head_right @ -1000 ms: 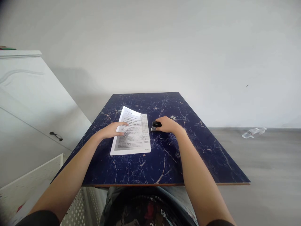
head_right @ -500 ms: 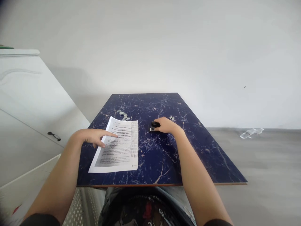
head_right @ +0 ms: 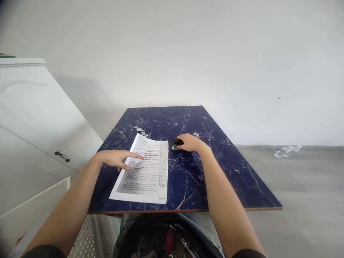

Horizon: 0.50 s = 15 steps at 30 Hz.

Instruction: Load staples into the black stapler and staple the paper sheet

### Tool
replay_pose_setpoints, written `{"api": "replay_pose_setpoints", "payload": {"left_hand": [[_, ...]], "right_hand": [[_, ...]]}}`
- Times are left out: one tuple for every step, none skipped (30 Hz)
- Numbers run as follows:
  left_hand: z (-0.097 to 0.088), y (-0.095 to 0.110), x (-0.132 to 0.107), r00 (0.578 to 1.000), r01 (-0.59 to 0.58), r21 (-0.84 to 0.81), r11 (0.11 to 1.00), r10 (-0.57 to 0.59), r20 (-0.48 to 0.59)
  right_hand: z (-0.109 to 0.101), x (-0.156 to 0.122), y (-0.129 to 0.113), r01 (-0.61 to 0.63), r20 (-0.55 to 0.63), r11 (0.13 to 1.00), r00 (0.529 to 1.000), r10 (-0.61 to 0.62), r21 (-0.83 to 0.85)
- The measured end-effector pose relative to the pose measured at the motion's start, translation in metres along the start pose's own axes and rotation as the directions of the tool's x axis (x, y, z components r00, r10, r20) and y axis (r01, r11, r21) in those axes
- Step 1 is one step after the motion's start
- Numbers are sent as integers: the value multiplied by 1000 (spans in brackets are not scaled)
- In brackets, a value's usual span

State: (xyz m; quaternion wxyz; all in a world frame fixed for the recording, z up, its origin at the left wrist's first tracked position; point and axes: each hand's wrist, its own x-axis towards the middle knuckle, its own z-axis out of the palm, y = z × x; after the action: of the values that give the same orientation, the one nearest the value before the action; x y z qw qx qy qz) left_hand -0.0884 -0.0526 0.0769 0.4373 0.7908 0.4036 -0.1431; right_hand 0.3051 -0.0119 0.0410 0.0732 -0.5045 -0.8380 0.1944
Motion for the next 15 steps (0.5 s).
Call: {"api": "replay_pose_setpoints", "payload": {"left_hand": [[1,2,-1,1000,5,-11,1000,-5,9],[2,3,-4,999,22,-20,1000,-22,24],[3,3,-6,997,52,-28,998,-51,50],[3,2,-10,993,89,-38,995,-86,81],[3,1,-13,986,125,-51,991,-119,116],[3,0,-17,979,156,-68,985,-144,146],[2,-1,-21,973,178,-89,980,-161,165],[2,0,-25,970,196,-109,975,-176,170],[1,0,-28,968,214,-124,969,-193,162],[1,2,-30,966,235,-131,963,-216,144],[1,3,-32,963,257,-131,958,-243,117],[2,4,-33,961,275,-131,952,-267,77],[3,5,-33,959,284,-132,950,-284,22],[5,6,-32,954,289,-134,948,-296,-38],[7,7,-30,947,292,-137,947,-306,-95]], "right_hand": [[0,1,1,-3,-2,1000,1000,3,-5],[1,2,3,-6,-3,1000,1000,6,-9],[1,2,4,-10,-6,1000,1000,10,-10],[2,3,4,-14,-9,1000,1000,14,-10],[2,3,5,-20,-12,1000,1000,20,-9],[2,2,5,-23,-12,1000,1000,23,-5],[2,2,5,-26,-12,1000,1000,26,-2],[2,2,5,-28,-10,1000,1000,28,1],[1,1,4,-28,-7,1000,1000,28,2],[1,1,4,-27,-5,1000,1000,27,1],[0,0,4,-22,-6,1000,1000,22,-2],[0,0,4,-15,-8,1000,1000,15,-8],[-1,-1,4,-8,-11,1000,1000,7,-15],[-1,-1,4,-1,-14,1000,1000,0,-22],[-1,-1,4,5,-17,1000,1000,-6,-27]]}}
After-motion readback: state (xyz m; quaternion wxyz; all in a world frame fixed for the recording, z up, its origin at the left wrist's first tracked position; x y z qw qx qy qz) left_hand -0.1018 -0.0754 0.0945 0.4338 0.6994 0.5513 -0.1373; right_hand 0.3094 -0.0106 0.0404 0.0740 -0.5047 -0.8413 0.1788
